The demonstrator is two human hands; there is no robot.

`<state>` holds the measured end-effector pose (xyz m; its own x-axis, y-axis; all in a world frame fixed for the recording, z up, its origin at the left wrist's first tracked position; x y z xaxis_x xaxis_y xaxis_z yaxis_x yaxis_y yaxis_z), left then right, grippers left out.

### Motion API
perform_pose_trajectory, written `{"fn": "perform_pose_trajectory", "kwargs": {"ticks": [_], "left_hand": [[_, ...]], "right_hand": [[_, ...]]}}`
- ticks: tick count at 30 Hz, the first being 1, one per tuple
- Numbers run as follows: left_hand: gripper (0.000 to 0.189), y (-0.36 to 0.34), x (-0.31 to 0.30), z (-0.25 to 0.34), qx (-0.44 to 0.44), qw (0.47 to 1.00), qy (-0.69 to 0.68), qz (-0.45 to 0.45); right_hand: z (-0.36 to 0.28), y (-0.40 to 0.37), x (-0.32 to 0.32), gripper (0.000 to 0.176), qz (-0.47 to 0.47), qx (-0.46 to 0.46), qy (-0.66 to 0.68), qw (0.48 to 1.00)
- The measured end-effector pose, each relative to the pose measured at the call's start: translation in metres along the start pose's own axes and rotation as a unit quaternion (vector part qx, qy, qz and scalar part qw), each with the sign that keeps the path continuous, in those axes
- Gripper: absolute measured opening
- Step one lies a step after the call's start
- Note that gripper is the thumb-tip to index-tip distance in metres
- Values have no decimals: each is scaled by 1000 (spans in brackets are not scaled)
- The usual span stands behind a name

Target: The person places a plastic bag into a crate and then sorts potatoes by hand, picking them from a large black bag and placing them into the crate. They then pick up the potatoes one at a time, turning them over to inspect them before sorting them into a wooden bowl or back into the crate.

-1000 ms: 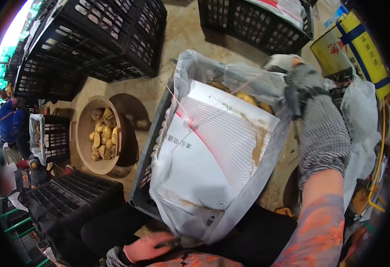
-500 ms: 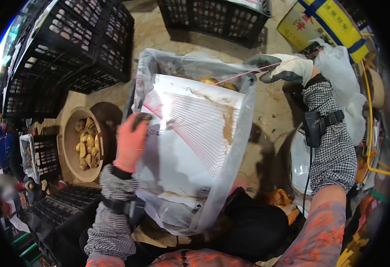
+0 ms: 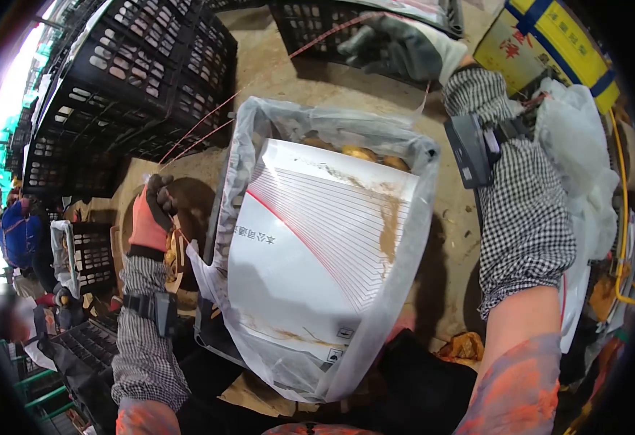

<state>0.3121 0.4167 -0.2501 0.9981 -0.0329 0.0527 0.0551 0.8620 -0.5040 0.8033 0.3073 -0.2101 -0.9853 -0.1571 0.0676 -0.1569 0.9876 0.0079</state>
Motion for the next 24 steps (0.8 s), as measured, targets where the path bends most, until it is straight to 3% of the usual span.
{"fn": "perform_pose_trajectory", "kwargs": {"ticks": [2,4,5,6,7,8,9,10,12,14,15,16,17,18,19,20,21,22,23,24], "left_hand": [[30,28,-17,-9,-8,999,-26,-35],[26,41,-18,-24,-56,997,21,51],[24,62,-33,-46,-37,997,65,19],[25,74,-34,-63,-64,993,95,9],[27,88,-39,-88,-130,990,62,-4],[29,97,-40,-112,-103,989,103,-11],[31,164,-81,-175,-82,950,301,-14],[32,122,-53,-156,-53,942,299,-142],[31,83,-35,-147,-81,925,288,-235],[29,69,-42,-151,-86,932,251,-248],[29,48,-36,-137,-116,916,315,-220],[29,50,-49,-151,-96,882,379,-263],[27,31,-46,-146,-80,877,369,-297],[28,0,-30,-121,-116,870,361,-315],[34,-6,-39,-125,-113,856,356,-359],[39,-1,-67,-151,-153,878,275,-361],[40,-19,-67,-137,-153,869,299,-363],[40,-35,-65,-121,-151,860,323,-365],[38,-31,-85,-127,-223,864,289,-347],[38,-17,-111,-140,-224,863,294,-345]], "right_hand": [[3,42,5,46,-22,-8,71,997],[23,85,7,48,128,75,74,986],[36,97,17,44,190,75,105,973],[59,107,13,38,191,105,78,973],[87,115,5,35,156,172,-8,973],[108,116,-5,32,120,238,-92,959],[102,100,0,29,79,262,-184,944],[97,78,7,28,36,283,-275,918],[105,23,-20,30,-60,154,-422,891],[92,-36,-50,31,-278,-3,-572,771],[91,-67,-53,32,-291,133,-566,759],[89,-105,-48,33,-295,268,-550,734],[95,-142,-33,33,-241,312,-307,866],[101,-175,-14,32,-164,323,-41,931],[102,-195,8,33,-177,316,-112,925],[105,-213,35,33,-192,307,-179,915],[109,-236,61,35,-73,362,-13,929],[114,-260,86,36,49,400,153,902],[143,-301,99,37,91,377,252,887],[168,-339,113,37,130,351,349,859]]}}
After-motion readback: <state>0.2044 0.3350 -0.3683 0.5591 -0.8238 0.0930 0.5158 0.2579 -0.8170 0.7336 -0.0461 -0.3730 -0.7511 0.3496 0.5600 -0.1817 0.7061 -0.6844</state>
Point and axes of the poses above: each hand's wrist, its own y-axis towards the middle knuckle, its own x-axis out of the palm, z = x × y, the point moved 2 cm from there along y, towards the middle knuckle, and after that the axes turned 3 degrees about -x, right-handed, at the moved point
